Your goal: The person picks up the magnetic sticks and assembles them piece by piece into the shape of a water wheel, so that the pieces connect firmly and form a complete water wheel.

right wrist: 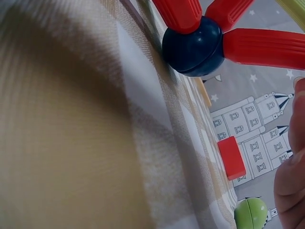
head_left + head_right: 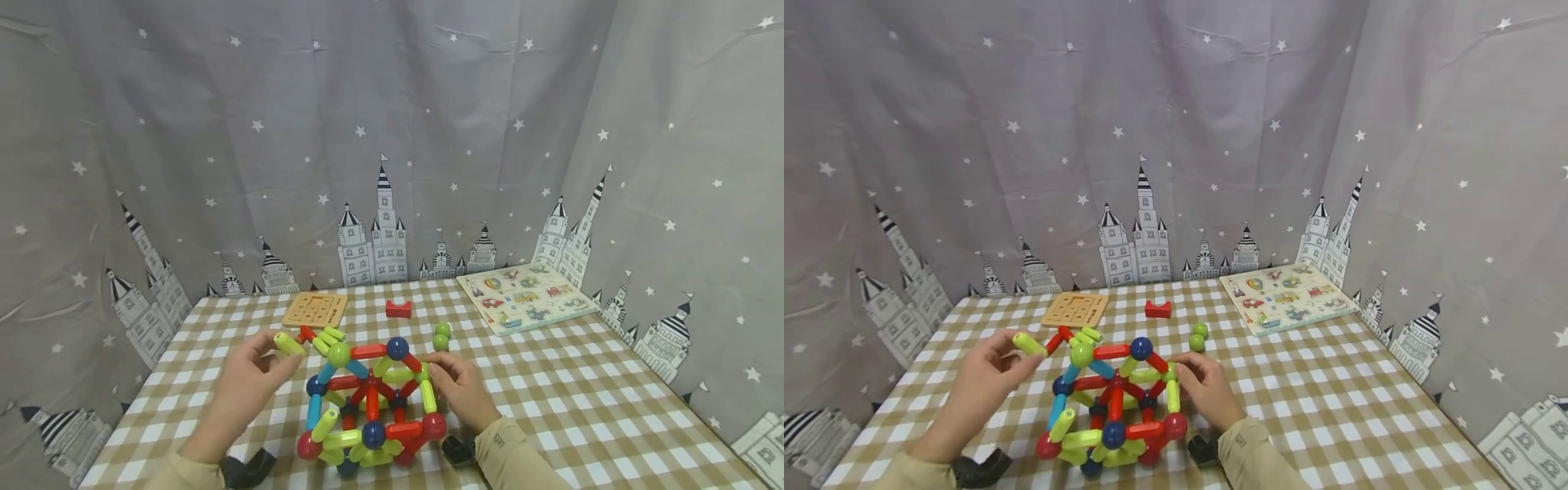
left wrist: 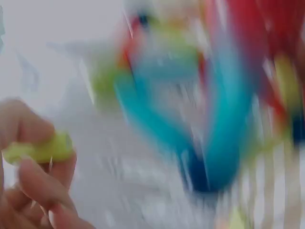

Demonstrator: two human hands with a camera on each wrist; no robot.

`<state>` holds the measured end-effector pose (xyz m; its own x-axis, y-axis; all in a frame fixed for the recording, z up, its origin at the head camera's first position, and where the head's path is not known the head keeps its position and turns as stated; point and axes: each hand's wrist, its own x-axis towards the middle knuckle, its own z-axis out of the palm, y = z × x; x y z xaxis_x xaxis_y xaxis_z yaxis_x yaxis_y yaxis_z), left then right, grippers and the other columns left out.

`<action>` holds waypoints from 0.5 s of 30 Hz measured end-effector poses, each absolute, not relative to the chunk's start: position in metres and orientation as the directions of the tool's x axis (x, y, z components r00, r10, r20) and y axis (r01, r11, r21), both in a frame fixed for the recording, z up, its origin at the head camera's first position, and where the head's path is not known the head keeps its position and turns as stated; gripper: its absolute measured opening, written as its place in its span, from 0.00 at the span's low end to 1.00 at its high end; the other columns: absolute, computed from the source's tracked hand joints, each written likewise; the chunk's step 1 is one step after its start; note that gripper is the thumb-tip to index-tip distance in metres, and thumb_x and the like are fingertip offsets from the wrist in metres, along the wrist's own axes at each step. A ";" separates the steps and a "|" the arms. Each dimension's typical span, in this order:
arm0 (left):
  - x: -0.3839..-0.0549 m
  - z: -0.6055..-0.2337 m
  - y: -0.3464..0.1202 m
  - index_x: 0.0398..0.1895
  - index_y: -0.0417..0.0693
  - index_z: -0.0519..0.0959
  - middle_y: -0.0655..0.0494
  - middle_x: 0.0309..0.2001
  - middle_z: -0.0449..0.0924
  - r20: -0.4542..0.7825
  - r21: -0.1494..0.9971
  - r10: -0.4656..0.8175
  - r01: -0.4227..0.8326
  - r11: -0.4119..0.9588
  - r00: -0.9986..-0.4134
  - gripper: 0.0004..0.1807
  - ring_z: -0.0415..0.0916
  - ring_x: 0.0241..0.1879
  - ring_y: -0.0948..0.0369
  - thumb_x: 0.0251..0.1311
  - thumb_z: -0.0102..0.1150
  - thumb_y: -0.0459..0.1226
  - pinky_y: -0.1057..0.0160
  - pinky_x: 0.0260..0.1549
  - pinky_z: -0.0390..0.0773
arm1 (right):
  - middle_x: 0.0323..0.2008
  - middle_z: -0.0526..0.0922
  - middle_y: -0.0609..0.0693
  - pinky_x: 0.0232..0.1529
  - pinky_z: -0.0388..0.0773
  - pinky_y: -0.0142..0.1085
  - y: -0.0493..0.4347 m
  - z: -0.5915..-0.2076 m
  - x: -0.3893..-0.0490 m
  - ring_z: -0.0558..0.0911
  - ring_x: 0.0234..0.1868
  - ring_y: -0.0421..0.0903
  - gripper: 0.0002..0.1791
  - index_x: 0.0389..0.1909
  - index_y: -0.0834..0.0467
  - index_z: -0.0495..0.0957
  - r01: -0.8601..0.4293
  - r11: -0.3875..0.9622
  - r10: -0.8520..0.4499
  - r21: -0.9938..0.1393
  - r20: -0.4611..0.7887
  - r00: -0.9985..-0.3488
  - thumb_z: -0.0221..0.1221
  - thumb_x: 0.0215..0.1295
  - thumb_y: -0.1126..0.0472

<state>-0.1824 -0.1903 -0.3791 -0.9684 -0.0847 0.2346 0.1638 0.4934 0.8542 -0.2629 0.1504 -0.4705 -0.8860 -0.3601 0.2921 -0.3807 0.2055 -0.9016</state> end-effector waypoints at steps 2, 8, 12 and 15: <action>-0.162 -0.368 -0.170 0.48 0.50 0.83 0.51 0.29 0.78 0.277 0.849 0.034 0.261 0.459 -0.960 0.15 0.67 0.19 0.63 0.61 0.73 0.41 0.65 0.15 0.68 | 0.32 0.83 0.51 0.30 0.78 0.33 0.152 -0.468 -0.263 0.80 0.29 0.50 0.14 0.54 0.55 0.84 -0.386 0.211 -0.351 -0.898 0.298 -0.887 0.55 0.78 0.55; -0.146 -0.362 -0.131 0.40 0.71 0.86 0.76 0.38 0.83 0.295 0.672 0.254 0.388 0.631 -0.921 0.12 0.76 0.36 0.67 0.54 0.78 0.50 0.64 0.34 0.78 | 0.33 0.84 0.50 0.30 0.78 0.33 0.154 -0.468 -0.264 0.80 0.29 0.51 0.13 0.54 0.54 0.84 -0.380 0.211 -0.341 -0.901 0.296 -0.892 0.55 0.78 0.55; -0.153 -0.370 -0.128 0.38 0.70 0.87 0.78 0.39 0.84 0.198 0.663 0.312 0.362 0.656 -0.929 0.11 0.76 0.45 0.62 0.52 0.79 0.50 0.62 0.42 0.78 | 0.35 0.85 0.50 0.29 0.79 0.34 0.152 -0.473 -0.264 0.81 0.30 0.54 0.13 0.54 0.53 0.84 -0.369 0.197 -0.354 -0.908 0.285 -0.891 0.55 0.79 0.55; -0.153 -0.375 -0.129 0.37 0.67 0.87 0.75 0.38 0.84 0.141 0.693 0.334 0.334 0.639 -0.932 0.11 0.76 0.43 0.59 0.52 0.79 0.51 0.65 0.40 0.76 | 0.34 0.85 0.49 0.29 0.78 0.34 0.150 -0.475 -0.264 0.80 0.28 0.52 0.12 0.53 0.52 0.84 -0.375 0.191 -0.357 -0.907 0.292 -0.887 0.55 0.79 0.55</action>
